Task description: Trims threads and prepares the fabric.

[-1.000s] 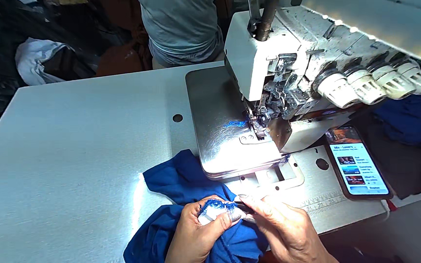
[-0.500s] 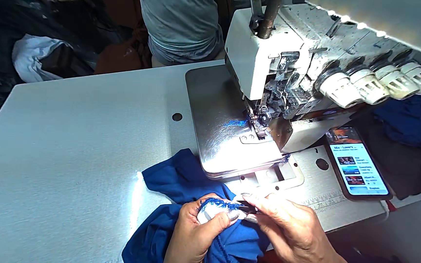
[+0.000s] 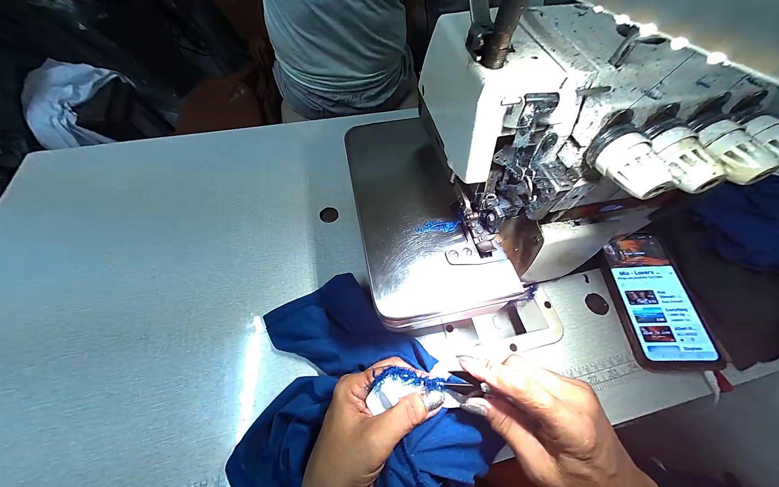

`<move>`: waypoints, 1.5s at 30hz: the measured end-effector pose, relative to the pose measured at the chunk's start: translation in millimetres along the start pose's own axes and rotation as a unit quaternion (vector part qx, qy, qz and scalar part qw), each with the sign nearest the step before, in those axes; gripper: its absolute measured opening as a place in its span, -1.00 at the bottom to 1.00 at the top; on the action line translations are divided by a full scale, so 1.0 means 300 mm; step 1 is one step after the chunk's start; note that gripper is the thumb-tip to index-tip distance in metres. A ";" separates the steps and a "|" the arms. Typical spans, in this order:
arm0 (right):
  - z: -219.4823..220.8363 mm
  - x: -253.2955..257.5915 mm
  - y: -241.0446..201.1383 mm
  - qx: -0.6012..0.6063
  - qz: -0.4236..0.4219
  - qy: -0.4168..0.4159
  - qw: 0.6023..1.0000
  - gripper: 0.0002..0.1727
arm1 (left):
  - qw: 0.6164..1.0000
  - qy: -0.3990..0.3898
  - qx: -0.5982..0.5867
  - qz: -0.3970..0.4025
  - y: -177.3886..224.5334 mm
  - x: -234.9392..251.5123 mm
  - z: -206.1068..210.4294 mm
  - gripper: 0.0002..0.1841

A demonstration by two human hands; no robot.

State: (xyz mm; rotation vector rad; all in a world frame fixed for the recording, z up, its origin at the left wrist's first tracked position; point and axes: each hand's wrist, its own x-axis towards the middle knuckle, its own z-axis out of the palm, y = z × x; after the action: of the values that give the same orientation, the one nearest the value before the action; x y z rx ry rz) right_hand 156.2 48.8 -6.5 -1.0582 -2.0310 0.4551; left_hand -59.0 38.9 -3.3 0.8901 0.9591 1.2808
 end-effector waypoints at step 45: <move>0.000 0.002 -0.007 -0.034 -0.034 -0.007 0.999 -0.73 | 0.999 -0.017 0.025 -0.018 0.006 0.002 -0.004 -0.87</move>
State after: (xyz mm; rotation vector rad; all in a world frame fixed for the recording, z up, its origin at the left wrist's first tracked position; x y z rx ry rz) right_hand 154.7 48.1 -5.0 -1.0255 -2.1007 0.3617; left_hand -60.9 39.9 -2.3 0.9276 0.9793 1.2123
